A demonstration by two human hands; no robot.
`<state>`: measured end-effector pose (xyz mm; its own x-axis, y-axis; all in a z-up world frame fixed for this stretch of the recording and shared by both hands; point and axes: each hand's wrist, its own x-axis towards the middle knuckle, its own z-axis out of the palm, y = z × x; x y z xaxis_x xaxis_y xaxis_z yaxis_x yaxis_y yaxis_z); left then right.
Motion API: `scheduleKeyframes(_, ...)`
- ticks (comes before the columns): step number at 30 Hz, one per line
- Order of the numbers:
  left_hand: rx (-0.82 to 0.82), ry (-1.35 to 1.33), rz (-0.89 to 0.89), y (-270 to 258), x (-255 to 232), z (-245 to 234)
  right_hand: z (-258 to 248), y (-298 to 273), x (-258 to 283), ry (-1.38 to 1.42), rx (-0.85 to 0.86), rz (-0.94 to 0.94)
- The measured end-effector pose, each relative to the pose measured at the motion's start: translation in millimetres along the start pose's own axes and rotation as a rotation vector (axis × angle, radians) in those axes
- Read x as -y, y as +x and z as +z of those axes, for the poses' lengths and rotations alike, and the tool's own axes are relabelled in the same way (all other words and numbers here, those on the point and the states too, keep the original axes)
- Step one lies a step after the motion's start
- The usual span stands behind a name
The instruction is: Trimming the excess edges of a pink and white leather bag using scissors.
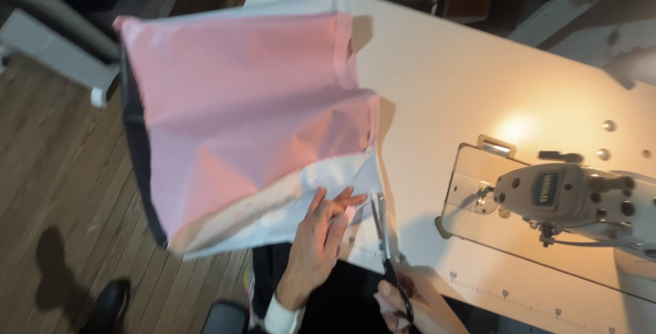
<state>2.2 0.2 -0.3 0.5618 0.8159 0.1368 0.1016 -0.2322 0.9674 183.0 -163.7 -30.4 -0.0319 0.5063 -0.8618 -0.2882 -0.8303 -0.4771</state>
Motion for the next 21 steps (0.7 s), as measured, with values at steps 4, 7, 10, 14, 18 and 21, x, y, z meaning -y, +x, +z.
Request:
scheduleKeyframes(4,-0.024,0.012,-0.030,1,5,4,6,-2,7,0.082,0.066,-0.116)
scheduleKeyframes(7,-0.041,0.020,-0.040,-4,5,-3,15,0,22,-0.009,0.087,-0.120)
scheduleKeyframes(10,-0.019,0.014,0.000,-8,6,-3,26,0,27,-0.043,-0.016,-0.143)
scheduleKeyframes(14,-0.041,0.083,0.040,-9,14,4,36,-9,38,0.091,-0.143,-0.030)
scheduleKeyframes(18,-0.025,0.082,0.070,-9,10,1,36,-10,33,0.064,-0.119,0.009)
scheduleKeyframes(21,-0.026,0.041,0.082,-9,9,-3,33,-3,27,0.067,-0.044,-0.126)
